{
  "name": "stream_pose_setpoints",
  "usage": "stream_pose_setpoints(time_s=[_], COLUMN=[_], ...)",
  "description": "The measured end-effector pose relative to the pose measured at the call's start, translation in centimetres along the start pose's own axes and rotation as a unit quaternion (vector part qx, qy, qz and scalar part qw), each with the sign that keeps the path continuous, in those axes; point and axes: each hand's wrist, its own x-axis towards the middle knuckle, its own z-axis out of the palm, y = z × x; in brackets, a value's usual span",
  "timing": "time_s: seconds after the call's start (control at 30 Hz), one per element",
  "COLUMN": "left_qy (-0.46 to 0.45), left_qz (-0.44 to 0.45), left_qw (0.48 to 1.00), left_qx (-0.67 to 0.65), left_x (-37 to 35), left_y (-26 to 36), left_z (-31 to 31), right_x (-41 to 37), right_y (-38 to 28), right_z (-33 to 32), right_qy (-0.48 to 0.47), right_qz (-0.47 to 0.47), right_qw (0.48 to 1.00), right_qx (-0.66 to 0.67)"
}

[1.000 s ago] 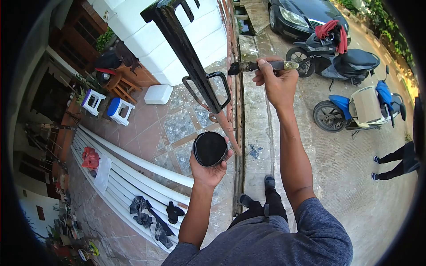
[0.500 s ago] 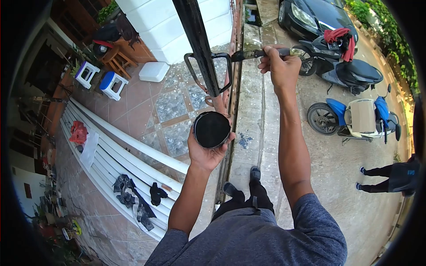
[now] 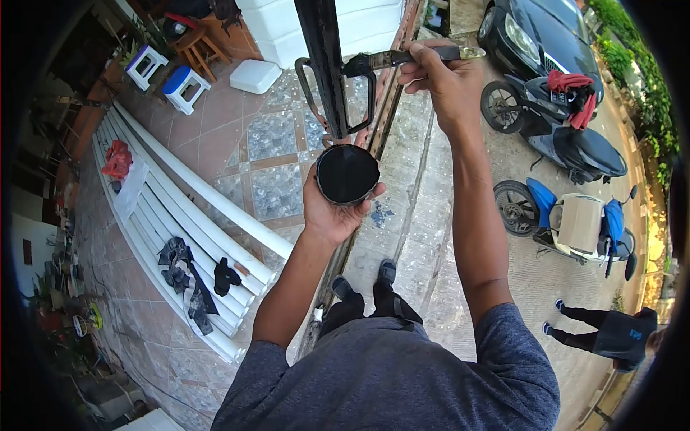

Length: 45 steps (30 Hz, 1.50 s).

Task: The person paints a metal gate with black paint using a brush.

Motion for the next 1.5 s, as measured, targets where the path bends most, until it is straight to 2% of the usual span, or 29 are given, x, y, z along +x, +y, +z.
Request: stream_pose_setpoints(time_s=[0.13, 0.47, 0.57, 0.77, 0.9, 1.23, 1.37, 1.5], left_qy=[0.001, -0.026, -0.010, -0.014, -0.001, -0.030, -0.029, 0.026], left_qz=[0.010, 0.065, 0.059, 0.033, 0.013, 0.048, 0.059, 0.102], left_qw=[1.000, 0.998, 0.998, 0.999, 1.000, 0.998, 0.998, 0.994], left_qx=[-0.019, -0.005, -0.013, -0.011, -0.011, 0.002, -0.015, 0.038], left_x=[1.1, 2.1, 2.0, 2.6, 3.4, 3.9, 3.9, 3.8], left_y=[-0.4, -2.8, -3.1, -3.9, -4.1, -4.3, -3.7, -3.7], left_z=[0.3, 0.8, 1.1, 1.9, 1.8, 0.5, 0.4, 1.7], right_x=[0.1, -0.6, -2.4, -4.6, -5.3, -5.4, -5.7, -5.9], right_y=[1.1, -0.6, -0.5, -1.2, -3.1, -2.9, -3.0, -3.0], right_z=[-1.9, -5.6, -7.8, -10.2, -9.4, -5.8, -6.0, -6.3], right_qy=[0.000, 0.018, -0.028, -0.053, -0.083, -0.194, -0.163, -0.142], right_qz=[-0.005, -0.013, 0.012, 0.038, 0.036, 0.018, 0.035, 0.039], right_qw=[1.000, 0.998, 0.998, 0.996, 0.995, 0.976, 0.984, 0.989], right_qx=[-0.011, 0.063, 0.051, 0.055, 0.029, -0.096, -0.060, -0.005])
